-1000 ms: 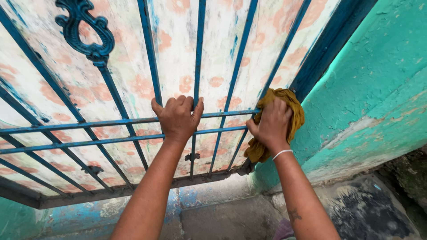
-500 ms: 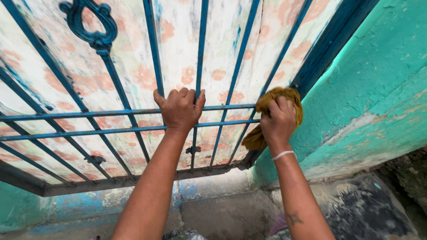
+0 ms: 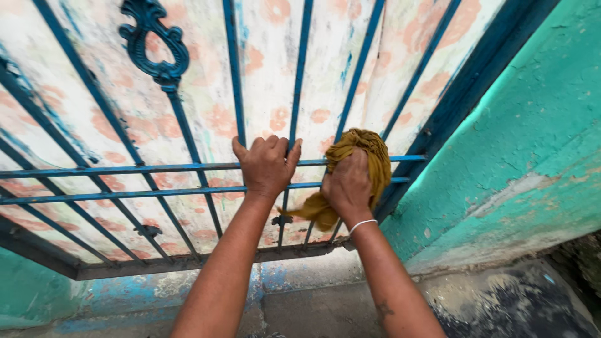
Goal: The person wipes down the metal bars of a gate using a cloth while holding the gate by hand.
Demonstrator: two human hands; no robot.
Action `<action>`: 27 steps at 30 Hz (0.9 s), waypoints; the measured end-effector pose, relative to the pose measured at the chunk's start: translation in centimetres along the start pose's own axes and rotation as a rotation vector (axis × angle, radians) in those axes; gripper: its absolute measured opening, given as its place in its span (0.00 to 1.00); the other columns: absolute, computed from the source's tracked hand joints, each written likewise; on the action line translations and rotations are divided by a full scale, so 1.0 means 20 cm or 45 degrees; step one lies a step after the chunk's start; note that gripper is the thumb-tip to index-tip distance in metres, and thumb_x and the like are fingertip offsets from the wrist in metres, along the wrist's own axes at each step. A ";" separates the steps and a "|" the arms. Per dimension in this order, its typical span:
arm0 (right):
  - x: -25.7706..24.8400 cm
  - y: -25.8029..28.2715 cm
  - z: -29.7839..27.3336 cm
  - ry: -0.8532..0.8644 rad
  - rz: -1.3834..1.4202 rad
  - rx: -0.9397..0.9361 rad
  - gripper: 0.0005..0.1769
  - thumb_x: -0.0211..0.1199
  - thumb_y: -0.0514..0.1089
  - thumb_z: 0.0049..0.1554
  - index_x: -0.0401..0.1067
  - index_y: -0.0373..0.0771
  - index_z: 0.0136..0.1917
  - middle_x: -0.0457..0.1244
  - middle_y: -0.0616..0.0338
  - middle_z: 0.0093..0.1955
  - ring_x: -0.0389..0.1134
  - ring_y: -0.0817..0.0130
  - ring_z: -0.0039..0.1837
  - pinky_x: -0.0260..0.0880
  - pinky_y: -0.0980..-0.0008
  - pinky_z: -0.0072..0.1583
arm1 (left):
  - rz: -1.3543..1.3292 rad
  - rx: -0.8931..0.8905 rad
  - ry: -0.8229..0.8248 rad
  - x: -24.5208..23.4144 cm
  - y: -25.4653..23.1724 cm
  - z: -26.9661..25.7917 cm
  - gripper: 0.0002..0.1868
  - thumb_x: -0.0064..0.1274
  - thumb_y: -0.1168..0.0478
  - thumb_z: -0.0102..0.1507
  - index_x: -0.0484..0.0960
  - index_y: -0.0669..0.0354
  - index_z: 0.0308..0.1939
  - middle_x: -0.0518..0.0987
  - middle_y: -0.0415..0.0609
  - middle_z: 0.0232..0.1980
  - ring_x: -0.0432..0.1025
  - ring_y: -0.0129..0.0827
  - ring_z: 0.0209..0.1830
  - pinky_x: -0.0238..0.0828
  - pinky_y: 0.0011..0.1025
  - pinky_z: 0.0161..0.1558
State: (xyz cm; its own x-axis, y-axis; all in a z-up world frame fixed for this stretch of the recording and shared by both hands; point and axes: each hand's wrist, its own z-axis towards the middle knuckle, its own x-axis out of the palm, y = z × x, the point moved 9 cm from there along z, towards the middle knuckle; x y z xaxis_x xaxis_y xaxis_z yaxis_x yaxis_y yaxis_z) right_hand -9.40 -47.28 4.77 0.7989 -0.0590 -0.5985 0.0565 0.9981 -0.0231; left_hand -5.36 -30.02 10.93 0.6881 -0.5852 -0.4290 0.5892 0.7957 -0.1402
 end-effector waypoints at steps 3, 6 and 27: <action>-0.11 -0.04 0.16 0.194 0.105 0.062 0.27 0.67 0.42 0.43 0.69 0.27 0.55 0.63 0.36 0.59 0.64 0.41 0.63 0.66 0.49 0.63 | -0.028 0.002 0.010 0.00 0.00 0.01 0.20 0.54 0.46 0.69 0.82 0.51 0.27 0.78 0.40 0.29 0.73 0.36 0.34 0.49 0.64 0.63; -0.09 -0.05 0.32 0.571 0.081 0.112 0.19 0.66 0.40 0.42 0.73 0.34 0.48 0.68 0.42 0.46 0.69 0.45 0.51 0.69 0.51 0.55 | -0.059 -0.020 0.049 0.01 0.01 -0.01 0.20 0.54 0.46 0.69 0.82 0.51 0.26 0.77 0.40 0.27 0.73 0.35 0.32 0.50 0.65 0.63; -0.28 -0.13 -0.12 -0.380 0.442 0.093 0.16 0.61 0.25 0.48 0.74 0.34 0.50 0.68 0.44 0.62 0.71 0.46 0.63 0.71 0.56 0.65 | 0.006 0.034 -0.048 0.05 0.03 -0.02 0.21 0.53 0.45 0.71 0.81 0.48 0.26 0.77 0.37 0.29 0.73 0.33 0.34 0.50 0.64 0.64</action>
State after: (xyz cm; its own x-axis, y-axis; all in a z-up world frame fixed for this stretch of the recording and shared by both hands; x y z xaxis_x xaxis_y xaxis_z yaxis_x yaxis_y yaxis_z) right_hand -15.41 -49.42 6.24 0.9149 0.2659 -0.3037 -0.2113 0.9566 0.2009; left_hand -4.58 -30.12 10.03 0.7059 -0.5873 -0.3960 0.5967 0.7943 -0.1144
